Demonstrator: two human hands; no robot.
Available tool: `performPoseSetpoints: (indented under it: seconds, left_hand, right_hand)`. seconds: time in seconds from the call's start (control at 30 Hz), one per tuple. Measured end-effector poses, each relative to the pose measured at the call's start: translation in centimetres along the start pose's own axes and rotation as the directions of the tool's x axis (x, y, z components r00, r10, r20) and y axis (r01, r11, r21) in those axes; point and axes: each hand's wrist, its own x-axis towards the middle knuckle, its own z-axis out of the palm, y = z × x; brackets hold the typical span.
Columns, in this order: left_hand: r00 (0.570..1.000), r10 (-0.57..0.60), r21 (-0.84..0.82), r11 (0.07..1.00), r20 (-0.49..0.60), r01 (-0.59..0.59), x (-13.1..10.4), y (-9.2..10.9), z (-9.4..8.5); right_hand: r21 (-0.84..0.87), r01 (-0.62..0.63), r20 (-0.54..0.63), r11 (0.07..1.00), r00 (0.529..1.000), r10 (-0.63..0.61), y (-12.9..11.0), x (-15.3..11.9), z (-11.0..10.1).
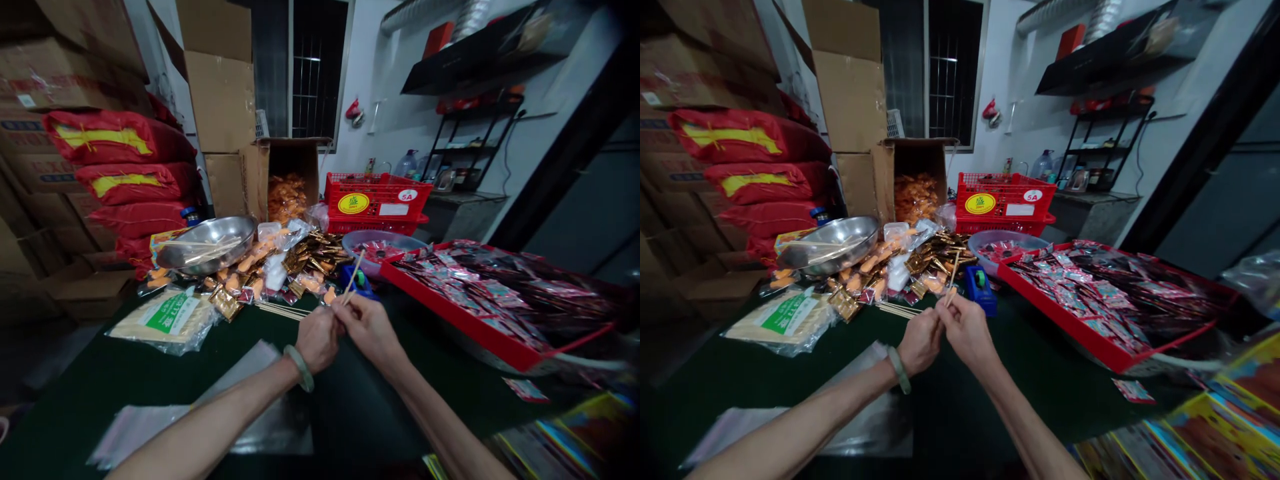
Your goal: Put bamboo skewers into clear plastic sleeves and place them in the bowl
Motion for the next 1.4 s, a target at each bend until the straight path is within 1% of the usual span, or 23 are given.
performPoseSetpoints:
  seconds: [0.07, 0.1, 0.17, 0.23, 0.3, 0.4, 0.47, 0.53, 0.6, 0.7, 0.77, 0.8, 0.83, 0.9, 0.97, 1.03, 1.07, 1.1, 1.17, 1.23, 1.3, 1.33, 1.4]
  left_hand:
    - [1.0, 0.023, 0.049, 0.999, 0.02, -0.024, -0.1, 0.4, 0.1]
    - [0.999, 0.025, 0.064, 0.998, 0.039, -0.027, -0.2, 0.3, 0.3]
    - [0.994, 0.006, 0.078, 0.997, 0.108, -0.015, -0.5, -0.6, 0.7]
    - [0.987, -0.03, 0.095, 0.995, 0.158, 0.015, -0.9, -1.8, 1.3]
    - [0.985, -0.054, 0.118, 0.992, 0.163, 0.035, -1.4, -2.9, 1.7]
    - [0.99, -0.057, 0.155, 0.987, 0.129, 0.036, -2.1, -3.7, 2.0]
    - [0.992, -0.051, 0.172, 0.985, 0.119, 0.03, -2.3, -3.8, 2.0]
    - [0.99, -0.046, 0.178, 0.984, 0.13, 0.023, -2.6, -4.0, 2.0]
    - [0.987, -0.041, 0.18, 0.984, 0.154, 0.013, -2.8, -4.3, 2.1]
    - [0.98, -0.029, 0.179, 0.984, 0.198, -0.008, -3.2, -4.8, 2.3]
    - [0.975, -0.019, 0.176, 0.984, 0.223, -0.021, -3.3, -5.1, 2.4]
    - [0.972, -0.014, 0.174, 0.984, 0.233, -0.027, -3.3, -5.3, 2.4]
    - [0.971, -0.01, 0.174, 0.984, 0.24, -0.033, -3.3, -5.4, 2.4]
    - [0.967, -0.004, 0.173, 0.984, 0.254, -0.042, -3.2, -5.6, 2.4]
    - [0.963, 0.003, 0.172, 0.984, 0.269, -0.051, -3.1, -5.9, 2.5]
    - [0.957, 0.013, 0.167, 0.984, 0.289, -0.064, -3.1, -6.0, 2.6]
    - [0.954, 0.019, 0.162, 0.984, 0.299, -0.071, -3.1, -6.0, 2.6]
    - [0.95, 0.025, 0.156, 0.985, 0.31, -0.077, -3.1, -5.9, 2.6]
    - [0.945, 0.031, 0.144, 0.986, 0.326, -0.082, -3.0, -5.5, 1.9]
    - [0.947, 0.033, 0.133, 0.988, 0.321, -0.08, -2.8, -5.0, 0.3]
    - [0.963, 0.028, 0.122, 0.991, 0.266, -0.062, -2.5, -4.8, -2.4]
    - [0.976, 0.017, 0.12, 0.992, 0.216, -0.044, -2.5, -4.9, -4.0]
    - [0.996, -0.036, 0.127, 0.992, 0.078, 0.026, -2.9, -5.4, -7.4]
  right_hand:
    - [-0.03, 0.005, -0.038, 1.0, 0.999, -0.006, -0.5, -0.1, -0.5]
    - [-0.071, 0.006, -0.052, 0.997, 0.999, -0.01, -0.5, -0.1, -0.7]
    - [-0.164, 0.003, -0.071, 0.987, 0.997, -0.014, 0.0, -0.3, -0.8]
    - [-0.211, -0.005, -0.071, 0.977, 0.997, -0.01, 0.7, -0.4, -0.6]
    - [-0.209, -0.009, -0.062, 0.978, 0.998, -0.004, 1.2, -0.4, -0.4]
    - [-0.156, 0.014, -0.066, 0.988, 0.997, -0.024, 0.9, -0.4, 0.0]
    - [-0.103, 0.065, -0.103, 0.993, 0.992, -0.076, 0.5, -0.4, 0.3]
    - [-0.114, 0.143, -0.153, 0.983, 0.975, -0.159, 0.2, -0.5, 0.6]
    - [-0.225, 0.223, -0.166, 0.949, 0.951, -0.263, 0.1, -0.6, 0.7]
    - [-0.439, 0.353, -0.098, 0.826, 0.895, -0.435, 0.1, -0.6, 0.5]
    - [-0.506, 0.407, -0.062, 0.76, 0.862, -0.503, 0.1, -0.6, 0.3]
    - [-0.508, 0.414, -0.063, 0.755, 0.857, -0.512, 0.0, -0.6, 0.2]
    - [-0.486, 0.407, -0.073, 0.774, 0.863, -0.5, -0.1, -0.7, 0.2]
    - [-0.365, 0.353, -0.113, 0.861, 0.902, -0.418, -0.2, -1.0, 0.4]
    - [-0.148, 0.258, -0.155, 0.955, 0.947, -0.281, -0.3, -1.4, 0.8]
    - [0.048, 0.148, -0.168, 0.988, 0.976, -0.138, -0.2, -1.6, 1.2]
    - [0.095, 0.107, -0.157, 0.99, 0.983, -0.091, 0.0, -1.7, 1.3]
    - [0.104, 0.077, -0.136, 0.992, 0.989, -0.063, 0.2, -1.7, 1.3]
    - [0.042, 0.034, -0.088, 0.999, 0.996, -0.031, 0.7, -1.7, 0.9]
    - [-0.038, -0.012, -0.069, 0.999, 0.998, 0.01, 1.2, -1.9, -0.1]
    - [-0.05, -0.081, -0.098, 0.995, 0.992, 0.075, 1.5, -2.5, -1.2]
    - [-0.023, -0.112, -0.122, 0.993, 0.987, 0.109, 1.5, -2.8, -1.7]
    - [0.087, -0.152, -0.174, 0.985, 0.971, 0.165, 1.5, -3.6, -2.2]
